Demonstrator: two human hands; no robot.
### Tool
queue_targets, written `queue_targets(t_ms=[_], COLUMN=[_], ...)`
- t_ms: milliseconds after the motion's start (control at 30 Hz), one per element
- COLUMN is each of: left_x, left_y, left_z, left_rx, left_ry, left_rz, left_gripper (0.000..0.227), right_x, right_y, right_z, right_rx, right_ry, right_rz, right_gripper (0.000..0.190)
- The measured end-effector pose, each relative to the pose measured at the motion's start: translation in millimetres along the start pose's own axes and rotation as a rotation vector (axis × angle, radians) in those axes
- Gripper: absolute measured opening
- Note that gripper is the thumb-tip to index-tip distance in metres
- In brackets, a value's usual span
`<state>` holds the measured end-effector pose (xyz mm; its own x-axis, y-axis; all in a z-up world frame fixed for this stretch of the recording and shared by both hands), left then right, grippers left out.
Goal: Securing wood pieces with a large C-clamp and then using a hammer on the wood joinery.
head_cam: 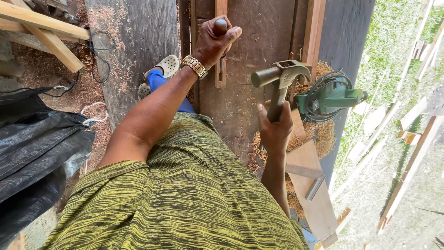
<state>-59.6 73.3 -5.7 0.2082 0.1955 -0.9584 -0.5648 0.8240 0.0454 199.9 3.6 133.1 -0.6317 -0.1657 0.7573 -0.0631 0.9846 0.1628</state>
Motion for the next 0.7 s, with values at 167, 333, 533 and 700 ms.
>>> queue_targets(t_ms=[167, 333, 533, 700], left_x=[0, -2, 0, 9], left_y=[0, -1, 0, 0], left_z=[0, -2, -1, 5], left_rx=[-0.004, -0.032, -0.027, -0.021], left_ry=[0.001, -0.007, -0.013, 0.024], left_rz=[0.003, -0.013, -0.018, 0.036], left_gripper=[0.028, 0.029, 0.028, 0.028], right_x=[1, -3, -2, 2], right_y=[-1, -2, -1, -1], right_z=[0, 0, 0, 0], right_rx=[0.005, 0.005, 0.010, 0.011], right_ry=[-0.004, 0.005, -0.007, -0.012], right_rz=[0.007, 0.026, 0.012, 0.000], right_gripper=[0.022, 0.021, 0.022, 0.022])
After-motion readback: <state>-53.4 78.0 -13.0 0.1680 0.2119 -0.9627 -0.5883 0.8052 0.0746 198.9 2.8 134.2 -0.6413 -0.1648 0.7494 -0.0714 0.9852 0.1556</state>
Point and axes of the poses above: each hand's wrist, its own y-axis towards the middle knuckle, its own z-axis out of the palm, x = y × z, the point moved 5 cm from there along y, towards the middle knuckle, and after that the axes turned 14 degrees about -x, right-handed, at the moved point
